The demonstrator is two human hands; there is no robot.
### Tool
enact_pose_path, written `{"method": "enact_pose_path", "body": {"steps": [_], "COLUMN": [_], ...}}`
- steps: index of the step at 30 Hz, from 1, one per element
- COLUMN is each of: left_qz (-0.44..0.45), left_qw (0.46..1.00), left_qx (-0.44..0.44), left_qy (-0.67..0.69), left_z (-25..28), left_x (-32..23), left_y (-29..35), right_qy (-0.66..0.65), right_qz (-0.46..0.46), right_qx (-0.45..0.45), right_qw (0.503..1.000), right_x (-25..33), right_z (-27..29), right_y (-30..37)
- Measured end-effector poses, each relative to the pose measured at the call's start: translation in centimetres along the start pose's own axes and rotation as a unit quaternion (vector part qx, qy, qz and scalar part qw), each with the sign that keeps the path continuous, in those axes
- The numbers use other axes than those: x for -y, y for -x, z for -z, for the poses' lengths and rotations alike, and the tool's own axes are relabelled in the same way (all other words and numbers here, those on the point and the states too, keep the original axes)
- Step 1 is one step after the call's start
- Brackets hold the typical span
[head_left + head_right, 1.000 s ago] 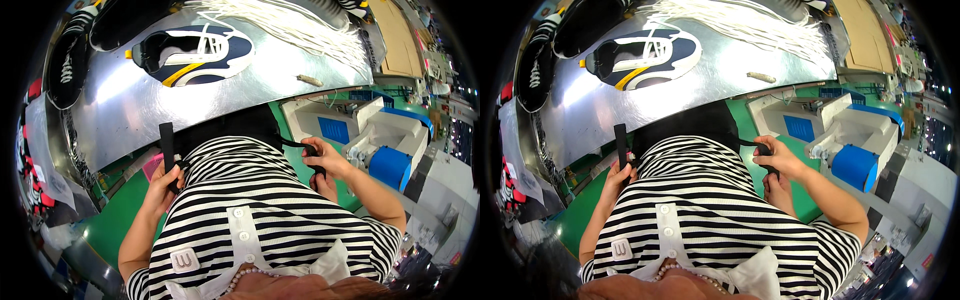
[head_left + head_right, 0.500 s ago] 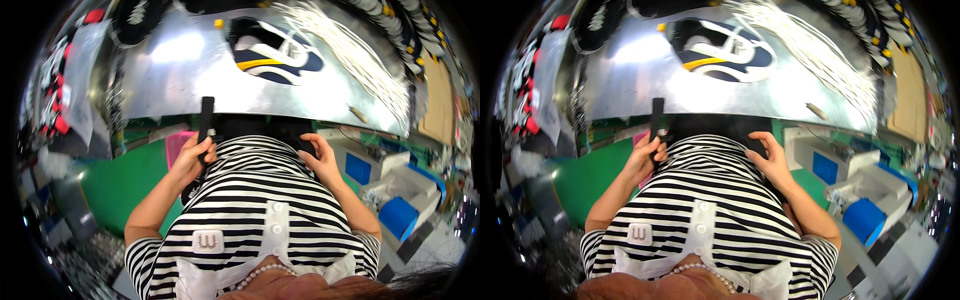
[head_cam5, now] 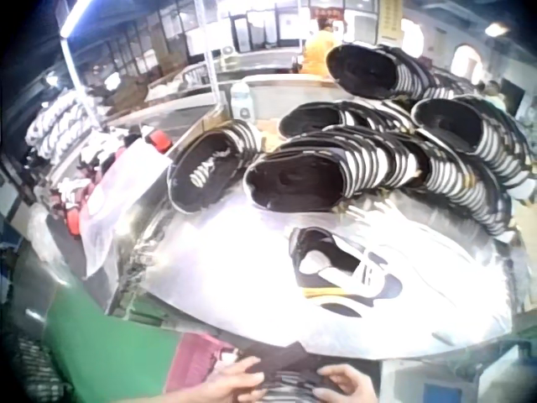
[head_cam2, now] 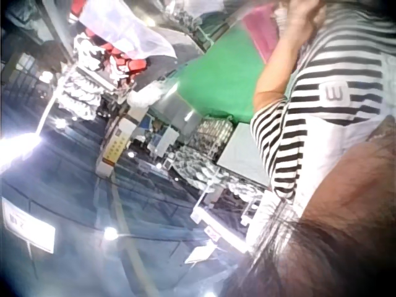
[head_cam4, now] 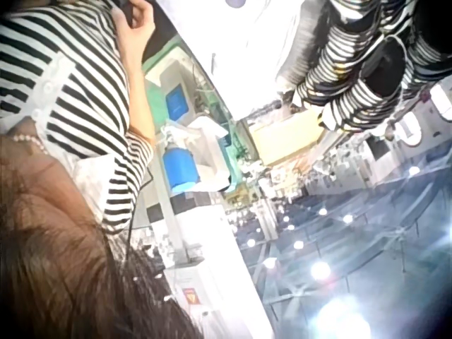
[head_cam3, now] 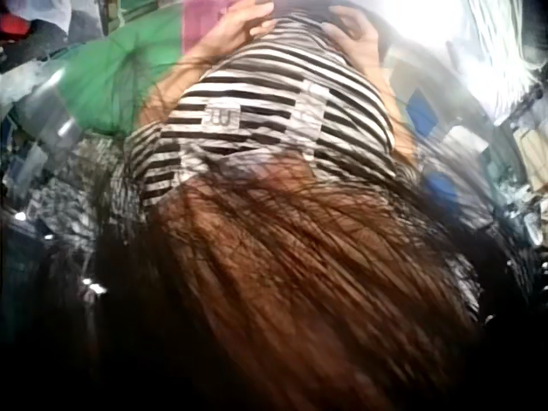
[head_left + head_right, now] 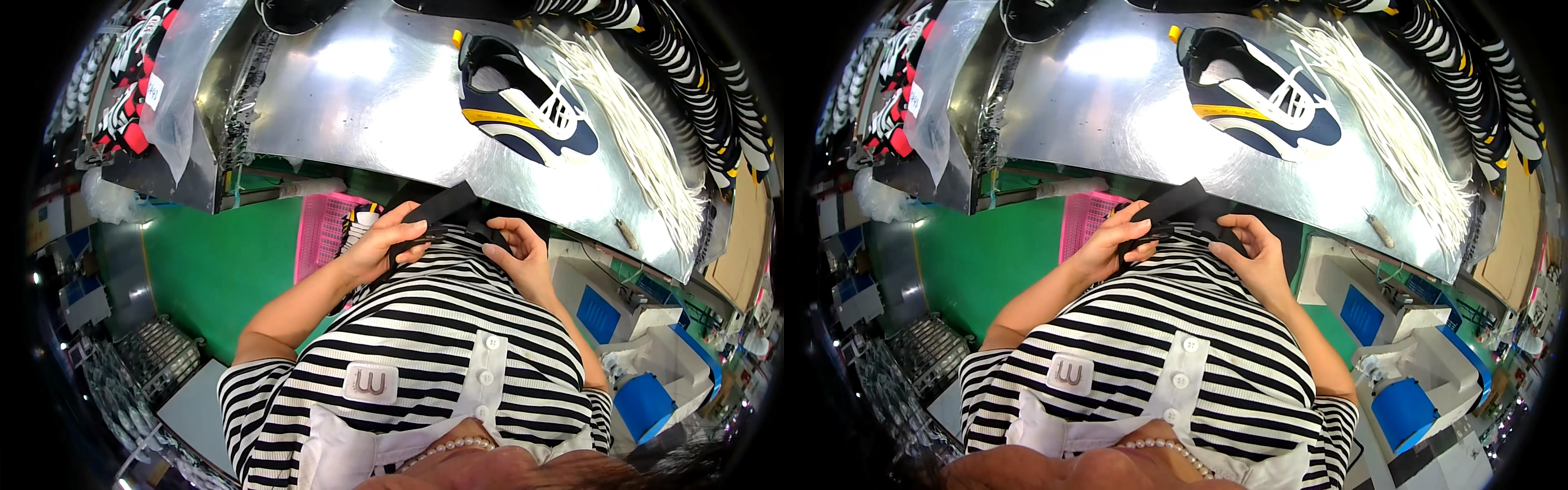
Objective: The person laces a blue and white sneaker by hand. The person takes a white lace from a pile, threads it through the eyelets of the shoe, and ties the ends.
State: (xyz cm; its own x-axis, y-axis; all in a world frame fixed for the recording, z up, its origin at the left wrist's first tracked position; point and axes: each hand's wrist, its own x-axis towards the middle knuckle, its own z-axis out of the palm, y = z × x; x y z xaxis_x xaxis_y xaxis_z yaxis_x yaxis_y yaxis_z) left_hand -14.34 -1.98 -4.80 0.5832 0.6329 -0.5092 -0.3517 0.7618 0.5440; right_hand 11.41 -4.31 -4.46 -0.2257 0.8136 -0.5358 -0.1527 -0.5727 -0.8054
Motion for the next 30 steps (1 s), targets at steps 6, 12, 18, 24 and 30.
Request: {"method": "enact_pose_path", "body": {"steps": [6,12,18,24,30], "left_qz": [0.040,0.039,0.075,0.024,-0.064], "left_qw": [0.999,0.998,0.992,0.979,0.927], "left_qx": [-0.019,0.012,0.000,-0.123,-0.196], "left_qy": [0.006,-0.043,-0.103,-0.159,-0.314], "left_z": [-0.7,-0.8,-0.8,-0.9,1.9], "left_x": [0.1,0.3,0.2,2.0,6.0], "left_y": [-1.1,-1.1,-1.1,-2.3,-5.4], "right_qy": [0.042,0.044,0.088,0.201,0.217], "right_qz": [0.005,0.000,0.026,0.065,0.103], "right_qx": [0.070,0.086,0.097,0.119,0.127], "right_qw": [0.997,0.995,0.991,0.970,0.962], "right_x": [0.2,-0.1,-0.4,-0.6,-2.5], "right_z": [-0.2,-0.2,-0.2,-0.5,-0.6], "right_y": [0.3,0.1,0.0,-1.3,-3.8]}}
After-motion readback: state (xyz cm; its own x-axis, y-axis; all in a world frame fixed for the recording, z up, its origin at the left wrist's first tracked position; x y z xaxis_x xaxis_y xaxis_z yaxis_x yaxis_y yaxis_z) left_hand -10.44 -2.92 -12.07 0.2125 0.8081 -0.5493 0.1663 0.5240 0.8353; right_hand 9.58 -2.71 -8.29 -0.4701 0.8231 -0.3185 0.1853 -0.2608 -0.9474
